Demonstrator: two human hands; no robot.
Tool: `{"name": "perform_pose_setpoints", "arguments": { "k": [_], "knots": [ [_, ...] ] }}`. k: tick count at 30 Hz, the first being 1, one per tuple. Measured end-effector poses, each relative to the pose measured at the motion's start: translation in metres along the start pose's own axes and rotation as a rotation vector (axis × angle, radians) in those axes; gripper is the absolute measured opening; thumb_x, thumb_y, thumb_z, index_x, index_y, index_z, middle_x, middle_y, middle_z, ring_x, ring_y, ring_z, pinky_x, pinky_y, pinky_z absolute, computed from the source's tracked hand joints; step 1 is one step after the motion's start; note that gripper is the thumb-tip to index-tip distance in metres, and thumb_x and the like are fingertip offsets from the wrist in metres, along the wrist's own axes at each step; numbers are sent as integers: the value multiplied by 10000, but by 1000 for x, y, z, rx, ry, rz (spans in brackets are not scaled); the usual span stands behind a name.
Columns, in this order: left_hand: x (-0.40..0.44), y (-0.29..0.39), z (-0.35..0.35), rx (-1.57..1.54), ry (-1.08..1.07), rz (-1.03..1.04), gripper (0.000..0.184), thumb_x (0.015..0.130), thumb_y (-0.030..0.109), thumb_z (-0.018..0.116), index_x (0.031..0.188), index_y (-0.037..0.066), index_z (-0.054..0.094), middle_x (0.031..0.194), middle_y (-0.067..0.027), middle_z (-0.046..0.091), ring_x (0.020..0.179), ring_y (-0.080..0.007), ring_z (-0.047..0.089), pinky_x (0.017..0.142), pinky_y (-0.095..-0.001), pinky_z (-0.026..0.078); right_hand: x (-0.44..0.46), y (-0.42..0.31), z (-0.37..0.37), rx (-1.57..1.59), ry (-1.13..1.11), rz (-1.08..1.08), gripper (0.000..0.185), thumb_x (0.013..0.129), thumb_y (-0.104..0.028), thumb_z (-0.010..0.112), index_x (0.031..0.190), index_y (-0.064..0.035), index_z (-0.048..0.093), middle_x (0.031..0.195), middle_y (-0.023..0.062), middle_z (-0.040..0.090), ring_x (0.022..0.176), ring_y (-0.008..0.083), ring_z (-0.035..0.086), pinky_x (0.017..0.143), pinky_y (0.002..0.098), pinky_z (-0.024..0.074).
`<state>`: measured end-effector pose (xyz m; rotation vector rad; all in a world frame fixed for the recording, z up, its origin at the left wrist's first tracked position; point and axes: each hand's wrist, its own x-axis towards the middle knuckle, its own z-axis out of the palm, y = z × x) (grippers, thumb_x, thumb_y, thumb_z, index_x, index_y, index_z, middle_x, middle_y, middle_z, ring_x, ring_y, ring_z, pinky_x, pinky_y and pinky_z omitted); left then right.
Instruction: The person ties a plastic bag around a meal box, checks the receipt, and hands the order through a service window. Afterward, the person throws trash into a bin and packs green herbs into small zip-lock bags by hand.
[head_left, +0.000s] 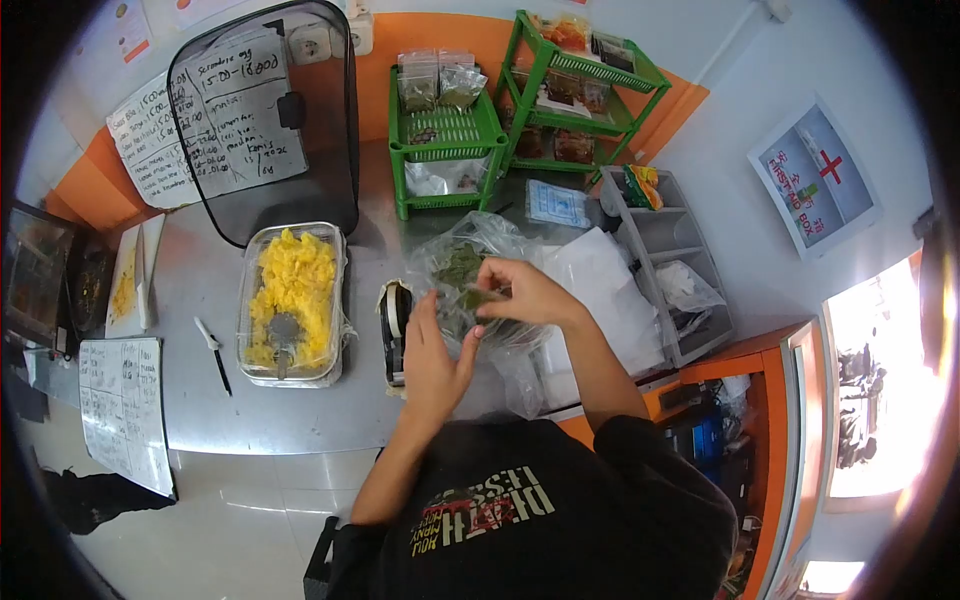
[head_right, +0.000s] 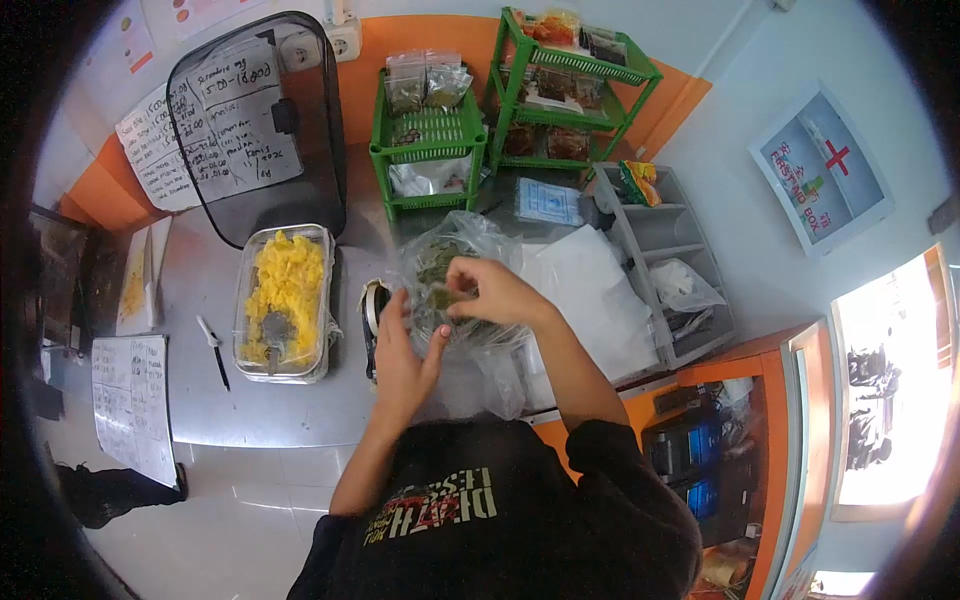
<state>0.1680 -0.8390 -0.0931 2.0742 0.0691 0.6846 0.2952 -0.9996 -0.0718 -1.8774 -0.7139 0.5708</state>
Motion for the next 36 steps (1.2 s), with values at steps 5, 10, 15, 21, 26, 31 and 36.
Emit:
{"name": "perform_pose_setpoints", "arguments": {
  "k": [5, 10, 15, 21, 26, 31, 36],
  "knots": [
    [-25, -18, -27, -487, -173, -192, 339, 855, 130, 763, 1120, -39, 636, 996, -182, 688, 851, -259, 702, 792, -331, 544, -36, -49, 41, 268, -112, -31, 376, 814, -34, 763, 1138, -27, 573, 1139, 35, 636, 1017, 117, 591, 847, 290, 487],
    [-67, -30, -63, -398, -380, -283, 304, 825, 108, 778, 1065, -42, 667, 848, -127, 706, 736, -205, 697, 698, -327, 547, -64, -65, 62, -45, -192, 125, 266, 837, -77, 765, 1063, -18, 639, 1035, 38, 689, 924, 128, 634, 877, 303, 506],
    [-93, -22, -91, -428, -598, -364, 492, 851, 218, 773, 1251, -18, 612, 1081, -139, 701, 947, -203, 683, 822, -339, 538, -75, -47, 90, 302, -167, 63, 131, 873, -48, 735, 969, -17, 651, 866, 27, 690, 835, 94, 643, 792, 285, 525],
    [-109, -45, -76, -1152, -567, -791, 604, 968, 294, 644, 1442, -24, 448, 1341, -153, 601, 1272, -238, 544, 1087, -367, 394, -62, -82, 80, 135, -441, 53, 120, 903, -30, 692, 1012, 5, 656, 907, 47, 695, 835, 119, 674, 778, 278, 553],
    [-104, -45, -71, -1490, -743, -791, 582, 1008, 302, 544, 1427, -85, 427, 1334, -249, 587, 1299, -338, 529, 1121, -423, 363, -9, -17, 10, -79, 174, 89, 232, 851, -56, 724, 1062, 17, 664, 982, 107, 703, 930, 194, 686, 846, 316, 545],
    [-101, -59, -66, -1579, -690, -845, 693, 971, 354, 546, 1462, -90, 342, 1287, -281, 602, 1253, -400, 552, 1111, -491, 366, 10, 61, -1, -701, -159, 121, 288, 759, -148, 784, 999, -18, 690, 1112, 144, 666, 1129, 326, 584, 1000, 415, 441],
    [-103, -62, -69, -1674, -542, -785, 734, 951, 396, 545, 1494, -41, 314, 1212, -265, 634, 1154, -392, 600, 1050, -487, 410, 0, 57, -5, -470, 27, -10, 188, 810, -142, 764, 930, -36, 666, 974, 91, 673, 932, 282, 637, 866, 378, 502]
  ]
}}
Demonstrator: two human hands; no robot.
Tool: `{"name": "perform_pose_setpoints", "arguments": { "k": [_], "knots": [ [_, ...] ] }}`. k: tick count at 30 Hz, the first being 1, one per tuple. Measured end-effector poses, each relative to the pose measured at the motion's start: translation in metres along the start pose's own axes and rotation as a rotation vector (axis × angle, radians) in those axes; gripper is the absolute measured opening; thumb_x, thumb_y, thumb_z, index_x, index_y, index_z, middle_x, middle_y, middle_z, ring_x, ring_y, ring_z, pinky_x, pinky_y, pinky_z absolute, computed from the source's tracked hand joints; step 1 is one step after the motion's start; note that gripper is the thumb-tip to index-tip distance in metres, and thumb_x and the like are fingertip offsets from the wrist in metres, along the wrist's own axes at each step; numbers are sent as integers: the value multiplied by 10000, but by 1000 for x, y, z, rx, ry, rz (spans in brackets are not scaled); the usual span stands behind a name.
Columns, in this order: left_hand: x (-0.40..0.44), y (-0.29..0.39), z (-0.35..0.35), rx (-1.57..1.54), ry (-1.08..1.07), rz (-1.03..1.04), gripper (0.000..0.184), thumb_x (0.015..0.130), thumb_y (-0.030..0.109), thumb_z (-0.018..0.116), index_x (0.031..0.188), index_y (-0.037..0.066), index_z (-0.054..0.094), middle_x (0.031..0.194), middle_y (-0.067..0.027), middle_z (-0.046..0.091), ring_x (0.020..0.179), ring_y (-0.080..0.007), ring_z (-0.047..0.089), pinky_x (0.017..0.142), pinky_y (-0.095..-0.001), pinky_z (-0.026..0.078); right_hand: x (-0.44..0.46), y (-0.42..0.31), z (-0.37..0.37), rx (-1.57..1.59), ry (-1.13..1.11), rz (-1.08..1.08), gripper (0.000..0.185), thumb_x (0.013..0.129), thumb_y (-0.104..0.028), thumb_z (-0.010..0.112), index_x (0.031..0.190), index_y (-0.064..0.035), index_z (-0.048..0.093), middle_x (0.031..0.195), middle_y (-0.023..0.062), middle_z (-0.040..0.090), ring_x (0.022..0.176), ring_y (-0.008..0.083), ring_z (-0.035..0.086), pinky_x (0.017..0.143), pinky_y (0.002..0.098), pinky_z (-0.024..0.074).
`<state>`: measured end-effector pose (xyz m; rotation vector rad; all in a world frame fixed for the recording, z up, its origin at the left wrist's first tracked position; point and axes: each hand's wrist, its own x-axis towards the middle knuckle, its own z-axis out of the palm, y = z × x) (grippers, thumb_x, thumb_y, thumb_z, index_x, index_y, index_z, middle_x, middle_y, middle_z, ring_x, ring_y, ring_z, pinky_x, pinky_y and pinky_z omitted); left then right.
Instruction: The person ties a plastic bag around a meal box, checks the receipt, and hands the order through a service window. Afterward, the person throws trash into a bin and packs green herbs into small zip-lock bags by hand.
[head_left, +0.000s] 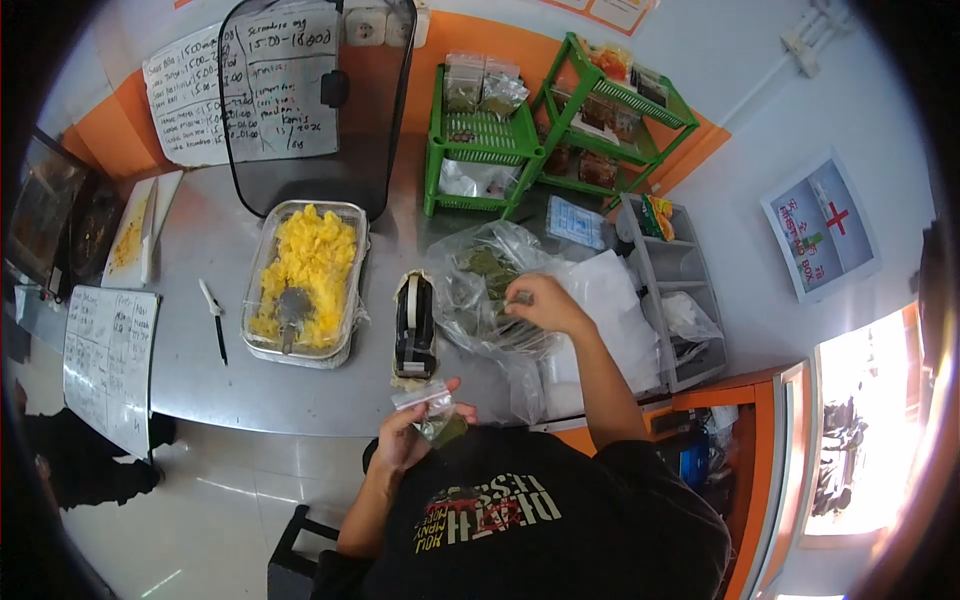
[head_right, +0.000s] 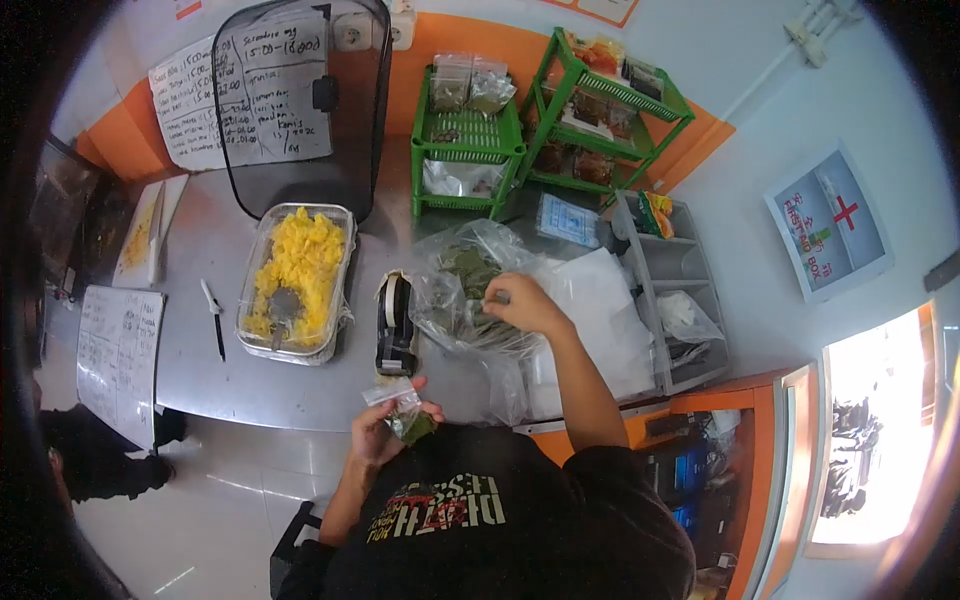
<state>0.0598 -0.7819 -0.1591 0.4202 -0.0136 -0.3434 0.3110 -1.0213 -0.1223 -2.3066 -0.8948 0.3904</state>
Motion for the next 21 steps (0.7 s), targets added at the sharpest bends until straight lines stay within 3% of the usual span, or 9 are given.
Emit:
{"name": "perform_pose_setpoints", "arguments": {
  "k": [3, 7, 11, 14, 15, 18, 19, 21],
  "knots": [
    [2, 4, -3, -107, -55, 95, 696, 968, 373, 525, 1509, -3, 304, 1165, -249, 633, 1130, -372, 599, 1029, -474, 420, -16, -17, -10, 436, 194, 97, 136, 886, -96, 712, 939, -26, 607, 896, 32, 647, 785, 158, 627, 721, 300, 538],
    [12, 17, 8, 59, 32, 129, 636, 989, 383, 526, 1483, 16, 364, 1176, -228, 630, 1136, -340, 604, 1001, -451, 454, -37, -88, -28, 888, 225, 117, 137, 924, -24, 667, 1007, -38, 559, 915, 15, 626, 728, 67, 589, 592, 231, 548],
    [34, 21, 29, 121, 185, 135, 688, 941, 388, 654, 1466, 30, 391, 1262, -158, 607, 1154, -276, 604, 983, -436, 486, -47, -133, -4, 895, 67, 187, 155, 920, -20, 676, 945, -35, 524, 932, 28, 605, 750, 98, 626, 569, 259, 556],
    [38, 7, 38, 8, 34, 257, 734, 898, 370, 723, 1461, 28, 399, 1286, -146, 592, 1163, -261, 600, 978, -425, 493, -49, -145, 34, 1135, 332, 111, 191, 922, -21, 676, 891, -51, 490, 937, 28, 583, 786, 104, 622, 591, 248, 550],
    [38, 0, 42, -32, 96, 343, 646, 908, 265, 735, 1431, 23, 444, 1261, -124, 608, 1149, -225, 607, 960, -378, 500, -55, -158, 36, 1219, 302, 190, 238, 916, -18, 685, 873, -64, 455, 966, 21, 565, 853, 90, 587, 687, 235, 530],
    [39, -7, 37, 126, 477, 327, 488, 935, 152, 702, 1371, 24, 526, 1183, -90, 646, 1082, -175, 624, 903, -314, 506, -69, -150, 72, 973, 344, 150, 254, 911, -15, 691, 887, -75, 446, 994, 22, 562, 933, 88, 567, 770, 234, 492],
    [40, -5, 34, 280, 524, 386, 314, 964, 100, 653, 1261, 0, 626, 1070, -60, 690, 971, -110, 622, 829, -258, 498, -73, -151, 74, 1000, 298, 138, 239, 883, -28, 723, 948, -59, 495, 1014, 35, 573, 972, 122, 589, 808, 239, 475],
    [34, 3, 32, 562, 542, 374, 259, 964, 123, 662, 1180, -18, 672, 986, -49, 704, 899, -89, 613, 777, -247, 493, -73, -160, 69, 727, 368, 118, 231, 876, -30, 724, 1003, -50, 533, 1046, 37, 588, 1018, 121, 590, 818, 245, 466]
  ]
}}
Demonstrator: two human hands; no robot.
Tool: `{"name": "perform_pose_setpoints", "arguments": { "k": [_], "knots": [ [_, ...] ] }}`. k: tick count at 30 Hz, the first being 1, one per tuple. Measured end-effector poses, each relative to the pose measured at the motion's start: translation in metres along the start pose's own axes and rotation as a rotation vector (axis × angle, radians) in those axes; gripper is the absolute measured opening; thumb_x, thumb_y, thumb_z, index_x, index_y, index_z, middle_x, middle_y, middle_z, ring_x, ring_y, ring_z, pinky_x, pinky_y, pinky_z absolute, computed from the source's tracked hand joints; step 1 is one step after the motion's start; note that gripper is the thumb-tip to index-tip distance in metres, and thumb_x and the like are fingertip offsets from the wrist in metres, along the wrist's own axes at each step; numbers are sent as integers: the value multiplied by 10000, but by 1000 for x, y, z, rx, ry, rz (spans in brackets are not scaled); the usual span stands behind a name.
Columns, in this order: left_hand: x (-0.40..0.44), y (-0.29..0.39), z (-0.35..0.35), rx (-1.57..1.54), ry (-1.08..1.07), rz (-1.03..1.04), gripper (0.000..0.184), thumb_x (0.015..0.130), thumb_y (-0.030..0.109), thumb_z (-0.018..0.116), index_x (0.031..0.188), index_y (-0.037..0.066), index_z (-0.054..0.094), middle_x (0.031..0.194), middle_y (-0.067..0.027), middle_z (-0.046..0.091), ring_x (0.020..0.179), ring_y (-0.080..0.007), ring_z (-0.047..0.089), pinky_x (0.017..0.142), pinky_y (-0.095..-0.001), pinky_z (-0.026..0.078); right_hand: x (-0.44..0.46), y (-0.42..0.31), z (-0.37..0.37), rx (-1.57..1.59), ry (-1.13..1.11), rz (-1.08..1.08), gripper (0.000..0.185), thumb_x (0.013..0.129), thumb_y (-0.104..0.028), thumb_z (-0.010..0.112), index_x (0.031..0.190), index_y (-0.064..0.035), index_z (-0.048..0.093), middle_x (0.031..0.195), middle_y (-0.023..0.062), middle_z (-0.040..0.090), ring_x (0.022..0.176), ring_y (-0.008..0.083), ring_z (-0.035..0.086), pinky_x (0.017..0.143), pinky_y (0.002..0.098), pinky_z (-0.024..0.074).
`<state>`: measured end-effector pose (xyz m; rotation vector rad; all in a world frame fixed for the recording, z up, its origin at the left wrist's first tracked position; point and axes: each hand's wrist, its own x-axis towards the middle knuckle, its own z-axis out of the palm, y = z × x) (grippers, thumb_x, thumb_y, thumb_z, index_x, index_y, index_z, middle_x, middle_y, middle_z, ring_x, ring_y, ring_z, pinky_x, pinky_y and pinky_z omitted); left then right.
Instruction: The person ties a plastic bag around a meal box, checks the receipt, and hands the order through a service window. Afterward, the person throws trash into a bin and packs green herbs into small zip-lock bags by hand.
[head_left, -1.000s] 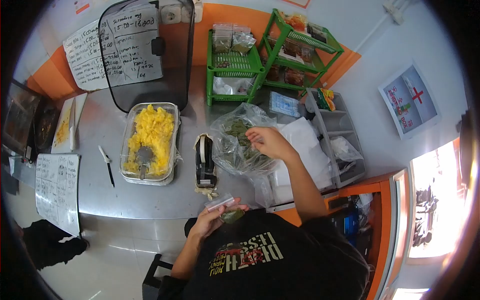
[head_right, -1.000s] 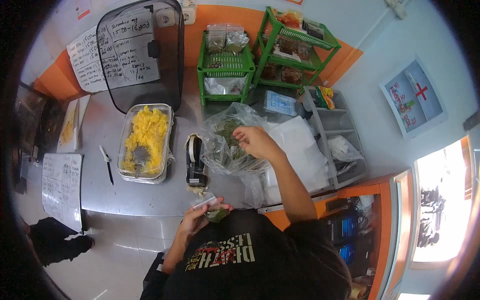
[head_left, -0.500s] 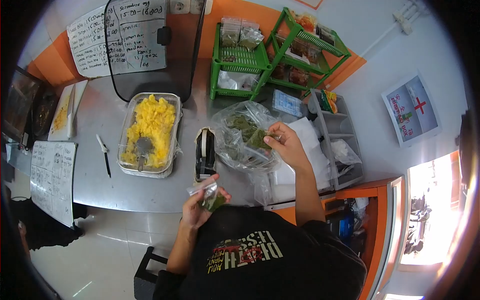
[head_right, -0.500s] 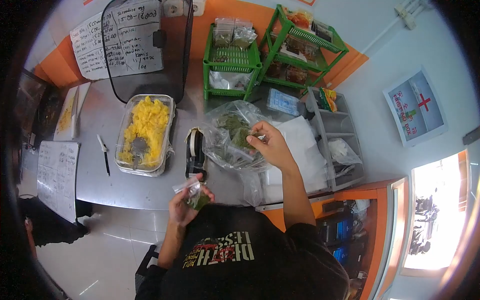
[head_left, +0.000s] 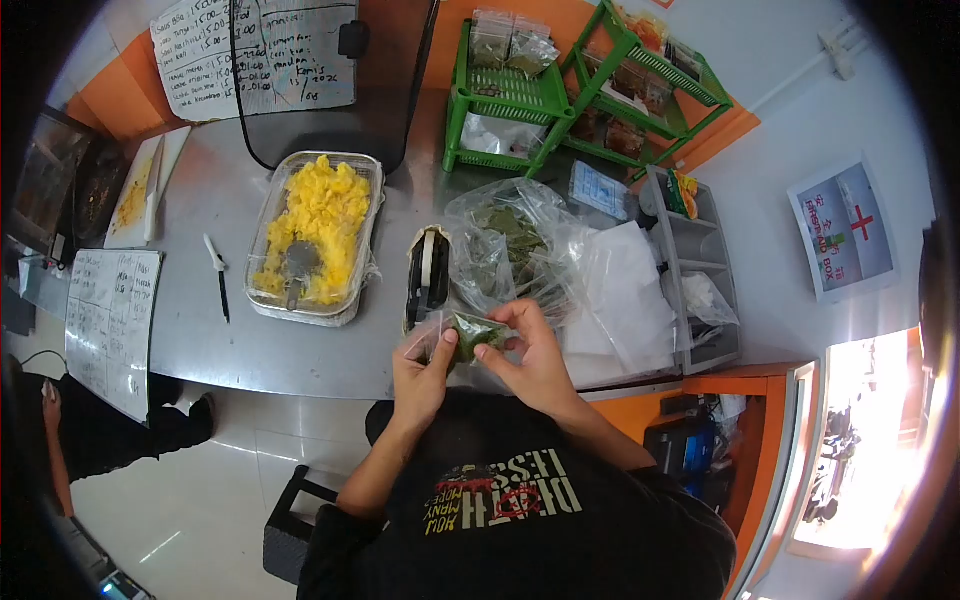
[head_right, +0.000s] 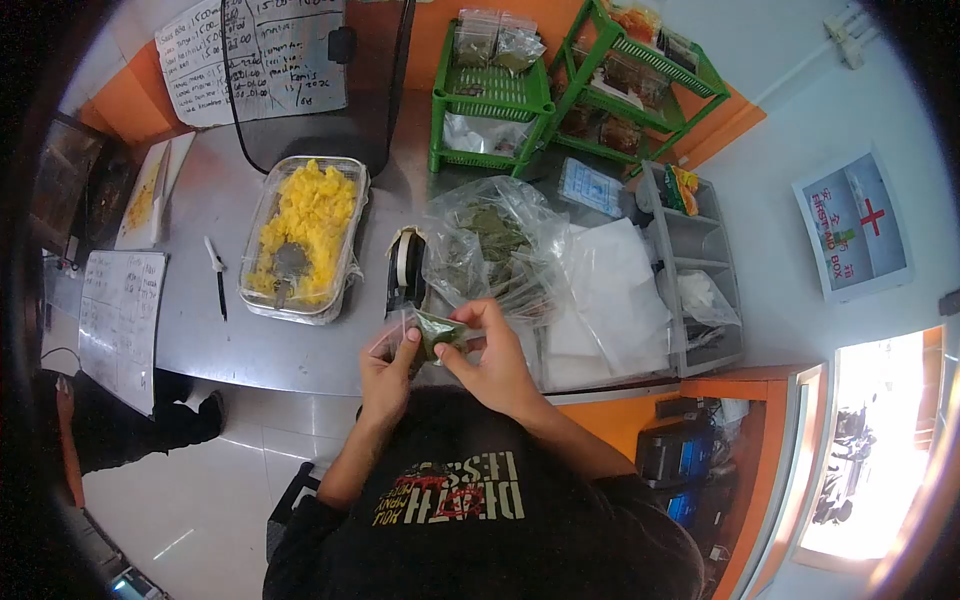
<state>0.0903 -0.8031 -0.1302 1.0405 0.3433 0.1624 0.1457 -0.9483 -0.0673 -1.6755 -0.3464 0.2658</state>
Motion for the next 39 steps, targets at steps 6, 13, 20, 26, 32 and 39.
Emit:
{"name": "perform_pose_setpoints", "arguments": {
  "k": [6, 13, 20, 26, 32, 39],
  "knots": [
    [-11, 32, -16, 425, -142, 28, 225, 947, 160, 694, 1041, -41, 728, 864, -35, 719, 795, -70, 606, 716, -241, 497, 7, -2, -4, -283, -221, -106, 228, 867, -83, 736, 1035, -23, 595, 911, 52, 642, 834, 115, 622, 712, 261, 482],
    [-14, 25, -16, 339, 50, 43, 207, 934, 159, 712, 990, -38, 736, 879, -48, 733, 833, -96, 653, 757, -251, 506, 7, 13, -2, -111, -461, 146, 178, 895, -133, 742, 984, -16, 640, 794, 0, 637, 711, 68, 578, 660, 260, 469],
    [-27, 3, -22, -316, -169, -263, 406, 1000, 250, 600, 1303, -18, 567, 1221, -135, 650, 1090, -197, 638, 932, -356, 523, 4, 19, 5, -138, -210, -55, 114, 918, -122, 709, 958, -25, 665, 949, -4, 589, 829, 60, 540, 655, 224, 443],
    [-28, 3, -20, -554, -527, -519, 649, 997, 394, 519, 1454, -42, 365, 1279, -285, 576, 1234, -435, 557, 1046, -515, 455, 47, 21, -28, -137, 194, -166, 81, 875, -56, 684, 941, -19, 653, 917, 84, 645, 779, 195, 636, 704, 292, 497],
    [-25, -8, -27, -570, -855, -533, 810, 882, 351, 667, 1467, -97, 332, 1283, -235, 563, 1210, -342, 566, 1042, -428, 434, 147, 85, -93, -715, -77, 4, 268, 841, -47, 676, 1103, 7, 661, 1109, 191, 681, 1020, 348, 667, 888, 402, 531],
    [-21, -18, -36, -566, -996, -460, 782, 780, 304, 752, 1391, -68, 436, 1199, -170, 565, 1118, -291, 570, 1017, -394, 419, 206, 161, -66, -1061, -244, -226, 504, 819, -39, 645, 1320, -29, 581, 1378, 202, 554, 1311, 366, 491, 1097, 400, 415]
  ]
}}
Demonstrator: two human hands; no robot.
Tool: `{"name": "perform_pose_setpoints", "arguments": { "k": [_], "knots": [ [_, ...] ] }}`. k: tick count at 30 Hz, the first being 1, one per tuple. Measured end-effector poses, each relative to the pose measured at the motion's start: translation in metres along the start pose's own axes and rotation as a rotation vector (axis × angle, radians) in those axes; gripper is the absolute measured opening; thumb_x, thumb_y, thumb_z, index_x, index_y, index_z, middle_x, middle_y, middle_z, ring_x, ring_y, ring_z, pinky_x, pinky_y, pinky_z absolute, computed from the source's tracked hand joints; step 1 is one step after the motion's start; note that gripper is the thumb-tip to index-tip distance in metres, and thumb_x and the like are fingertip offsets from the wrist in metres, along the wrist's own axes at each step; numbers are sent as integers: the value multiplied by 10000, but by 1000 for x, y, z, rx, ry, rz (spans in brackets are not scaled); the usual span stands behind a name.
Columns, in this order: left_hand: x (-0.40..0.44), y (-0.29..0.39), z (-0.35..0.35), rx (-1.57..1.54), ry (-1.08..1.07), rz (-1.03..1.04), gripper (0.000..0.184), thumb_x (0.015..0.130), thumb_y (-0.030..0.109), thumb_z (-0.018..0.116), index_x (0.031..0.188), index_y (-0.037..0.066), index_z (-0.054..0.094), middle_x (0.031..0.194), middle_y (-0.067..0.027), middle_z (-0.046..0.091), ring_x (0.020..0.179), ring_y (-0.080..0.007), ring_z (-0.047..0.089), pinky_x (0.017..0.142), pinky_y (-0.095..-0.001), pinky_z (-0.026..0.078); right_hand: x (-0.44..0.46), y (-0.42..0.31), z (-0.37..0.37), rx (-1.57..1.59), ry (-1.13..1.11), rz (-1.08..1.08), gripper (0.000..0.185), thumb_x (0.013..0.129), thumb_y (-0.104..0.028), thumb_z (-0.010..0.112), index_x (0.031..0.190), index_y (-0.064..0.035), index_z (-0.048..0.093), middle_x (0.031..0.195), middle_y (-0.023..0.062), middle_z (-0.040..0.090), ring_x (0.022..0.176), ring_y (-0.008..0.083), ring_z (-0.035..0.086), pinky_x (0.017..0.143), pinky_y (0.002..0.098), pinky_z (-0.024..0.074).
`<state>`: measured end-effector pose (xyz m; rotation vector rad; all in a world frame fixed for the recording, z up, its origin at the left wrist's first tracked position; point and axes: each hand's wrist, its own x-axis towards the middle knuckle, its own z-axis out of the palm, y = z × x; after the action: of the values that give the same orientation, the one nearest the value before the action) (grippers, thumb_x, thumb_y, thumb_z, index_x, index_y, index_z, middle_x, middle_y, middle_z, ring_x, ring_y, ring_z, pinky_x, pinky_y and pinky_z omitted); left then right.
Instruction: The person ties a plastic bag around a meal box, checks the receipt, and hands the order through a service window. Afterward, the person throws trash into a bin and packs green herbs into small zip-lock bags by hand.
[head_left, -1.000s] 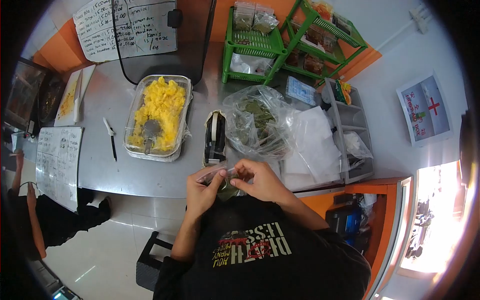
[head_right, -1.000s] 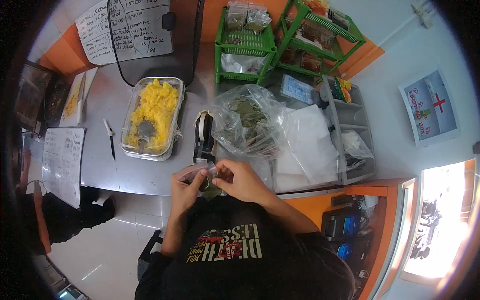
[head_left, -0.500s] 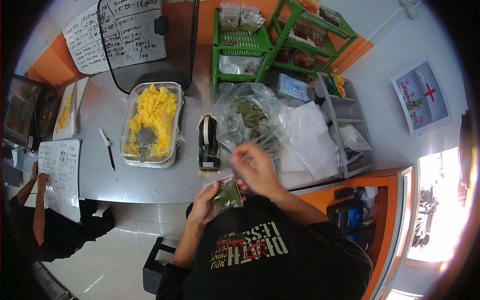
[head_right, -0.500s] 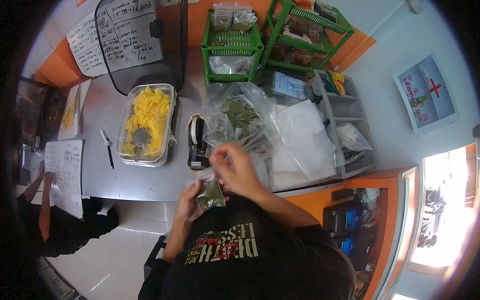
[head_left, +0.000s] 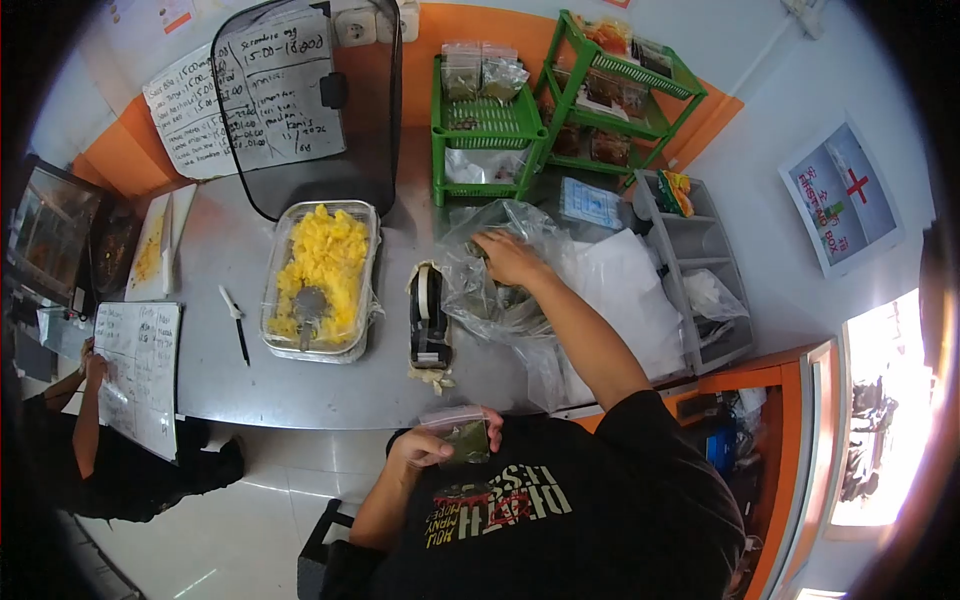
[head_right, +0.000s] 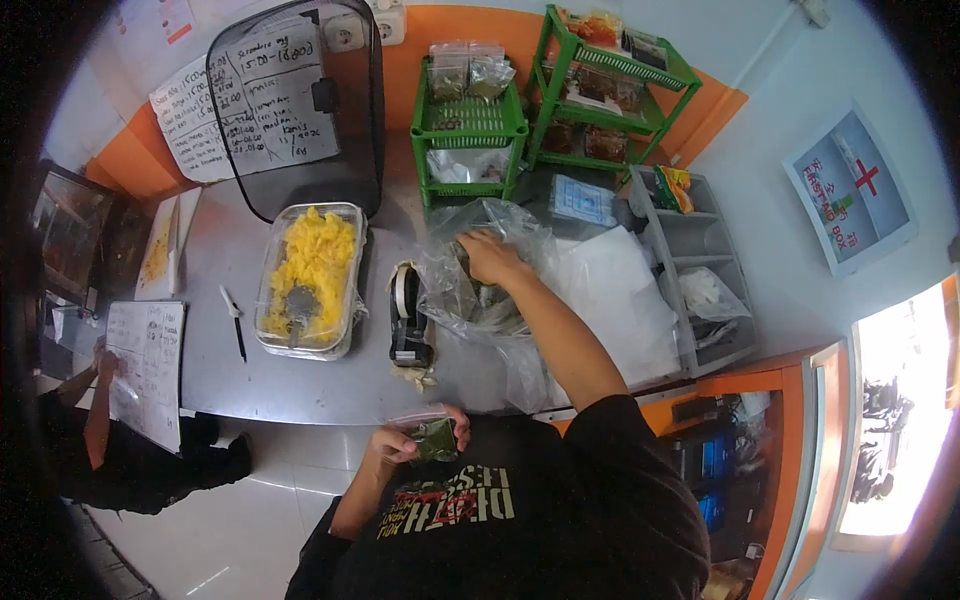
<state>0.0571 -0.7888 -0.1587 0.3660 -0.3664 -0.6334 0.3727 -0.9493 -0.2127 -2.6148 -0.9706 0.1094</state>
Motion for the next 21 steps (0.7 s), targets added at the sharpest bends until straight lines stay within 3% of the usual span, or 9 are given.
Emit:
{"name": "perform_pose_setpoints", "arguments": {
  "k": [3, 6, 9, 12, 16, 20, 21],
  "knots": [
    [-1, 2, 6, -50, 171, -31, 652, 828, 299, 723, 1329, -40, 483, 1188, -165, 575, 1123, -298, 586, 1011, -415, 437, 3, -4, 2, -76, -16, 93, 428, 822, -42, 638, 1250, -43, 614, 1329, 209, 583, 1276, 362, 524, 1055, 431, 444],
    [-4, -4, 3, -43, 283, 30, 573, 886, 308, 677, 1316, -23, 493, 1166, -165, 591, 1123, -314, 606, 1003, -437, 459, 6, -10, -37, 16, -233, 97, 311, 836, -83, 660, 1142, -38, 628, 1163, 204, 662, 1097, 352, 633, 930, 445, 509],
    [0, 1, 7, -85, 299, 83, 555, 925, 337, 635, 1329, -14, 489, 1145, -166, 605, 1127, -334, 615, 1003, -451, 467, -2, -8, -62, 350, -134, 148, 266, 836, -126, 699, 1064, -23, 611, 969, 181, 698, 883, 338, 678, 805, 438, 535],
    [1, 6, 6, -81, 357, 157, 566, 930, 353, 623, 1336, -16, 484, 1143, -170, 610, 1123, -335, 615, 996, -441, 471, -28, -19, -96, 373, 120, 94, 225, 880, -121, 694, 1051, -8, 601, 870, 125, 706, 745, 251, 681, 684, 355, 545],
    [13, 12, -3, -51, 487, 357, 589, 941, 390, 608, 1351, -11, 476, 1146, -142, 620, 1121, -321, 615, 1004, -427, 463, -71, -61, -147, 987, 134, 196, 98, 947, -71, 630, 1016, -10, 596, 854, 66, 682, 711, 116, 650, 572, 256, 514],
    [23, 17, -12, -90, 516, 385, 606, 983, 456, 544, 1367, -7, 469, 1166, -135, 624, 1137, -317, 611, 1015, -431, 457, -110, -110, -172, 1166, -167, 107, 88, 959, -92, 638, 1019, -33, 612, 847, 35, 670, 689, 75, 625, 542, 226, 495],
    [19, 16, -17, -60, 486, 346, 693, 989, 552, 477, 1396, -8, 444, 1218, -141, 614, 1168, -323, 602, 1056, -443, 440, -116, -122, -172, 1208, -258, 85, 88, 961, -100, 639, 1020, -39, 617, 847, 27, 671, 680, 69, 620, 538, 221, 492]
  ]
}}
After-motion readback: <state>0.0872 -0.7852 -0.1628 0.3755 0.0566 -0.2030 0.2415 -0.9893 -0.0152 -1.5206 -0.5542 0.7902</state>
